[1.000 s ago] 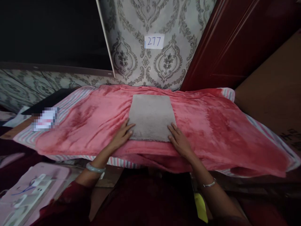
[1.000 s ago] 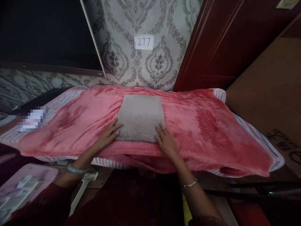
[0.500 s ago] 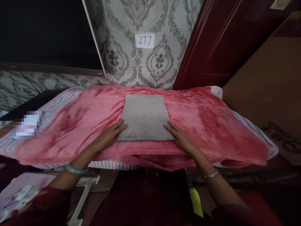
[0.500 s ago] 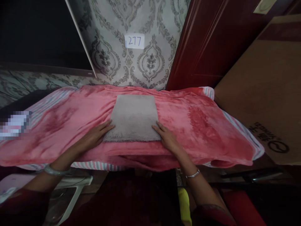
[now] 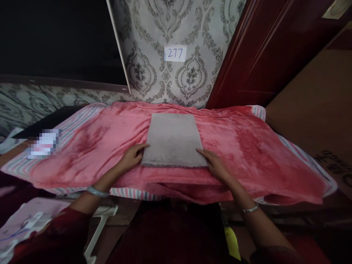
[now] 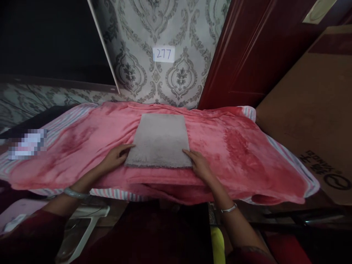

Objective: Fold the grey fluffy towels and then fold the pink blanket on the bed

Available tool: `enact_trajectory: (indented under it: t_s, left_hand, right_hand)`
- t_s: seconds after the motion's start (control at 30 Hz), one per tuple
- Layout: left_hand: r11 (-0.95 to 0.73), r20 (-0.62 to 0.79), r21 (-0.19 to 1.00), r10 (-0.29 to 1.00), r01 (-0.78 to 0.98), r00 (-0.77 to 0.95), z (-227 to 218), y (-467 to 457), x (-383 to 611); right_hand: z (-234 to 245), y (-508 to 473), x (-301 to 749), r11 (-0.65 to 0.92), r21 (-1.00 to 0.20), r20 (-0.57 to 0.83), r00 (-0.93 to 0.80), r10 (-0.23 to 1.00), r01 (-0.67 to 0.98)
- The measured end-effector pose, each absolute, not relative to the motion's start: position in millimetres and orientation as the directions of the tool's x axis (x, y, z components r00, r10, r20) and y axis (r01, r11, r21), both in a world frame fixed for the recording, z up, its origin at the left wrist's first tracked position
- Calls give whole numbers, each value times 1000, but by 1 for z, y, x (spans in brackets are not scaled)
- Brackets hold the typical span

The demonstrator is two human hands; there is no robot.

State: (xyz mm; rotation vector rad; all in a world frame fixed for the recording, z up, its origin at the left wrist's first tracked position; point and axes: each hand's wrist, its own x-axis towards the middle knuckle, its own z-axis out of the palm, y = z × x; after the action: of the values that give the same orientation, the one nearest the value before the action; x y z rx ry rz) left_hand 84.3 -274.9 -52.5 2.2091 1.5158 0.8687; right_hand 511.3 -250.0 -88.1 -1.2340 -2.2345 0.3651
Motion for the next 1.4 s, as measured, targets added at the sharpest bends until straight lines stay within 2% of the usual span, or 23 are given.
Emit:
enact_trajectory:
  t_s: [0.1,0.2,0.27,0.37,0.43,0.5,0.6,0.67,0.7,0.77,0.83,0.9,1.0,1.23,1.3,1.4]
  left_hand:
    - [-231,214,676,970,700,113,-49,-274,91]
    - [-243,328,570,943,784,54,-48,-276,102]
    - [-319,399,448,907,835,132,-51,-279,110]
    - [-388,325,355,904,851,277,-59,-283,120]
    - [-380,249,375,920,845,303,-65,-285,122]
    - [-353,219,469,935,810,280,-66,-289,119]
    - [-245,199,749,969,615,144,-62,-298,110]
    - [-100,108,938,994,332,-7,-57,-306,104]
    - [-23,34,985,998,169,-60,-54,-310,102]
    - [105,-114,991,988,-85,-101,-49,-316,100]
    - [193,-210,964,974,-183,-83,-44,-321,101]
    - [263,-271,952,962,-157,-30,-41,-322,102]
    - [327,-326,945,943,-9,69,-35,-321,105]
    - [313,-374,904,909,292,182,-33,-309,107]
    - [307,-372,902,909,303,186,-36,-309,108]
    - [322,-363,921,915,220,178,-38,-315,107]
  right_hand:
    - [-87,-247,511,513,-500,336,-390,857,697]
    - [-83,-248,500,490,-422,389,-336,858,763]
    - [-77,-252,484,504,-365,439,-333,835,783]
    - [-69,-260,452,564,-309,437,-413,799,765]
    - [-67,-266,434,597,-262,369,-493,788,758]
    - [-70,-271,423,604,-202,295,-540,788,771]
    - [-76,-277,420,579,-120,271,-535,800,806]
    - [-79,-279,422,571,-82,289,-529,798,817]
    - [-80,-280,423,571,-70,300,-529,794,818]
    - [-81,-280,423,575,-54,318,-531,785,817]
    - [-83,-280,423,577,-47,336,-531,778,815]
    - [-84,-280,423,578,-45,352,-528,773,815]
    - [-86,-280,423,578,-47,368,-524,768,815]
    - [-87,-281,424,589,-50,390,-527,755,807]
    - [-87,-281,424,591,-51,394,-528,752,805]
    - [-87,-281,423,594,-52,400,-529,748,802]
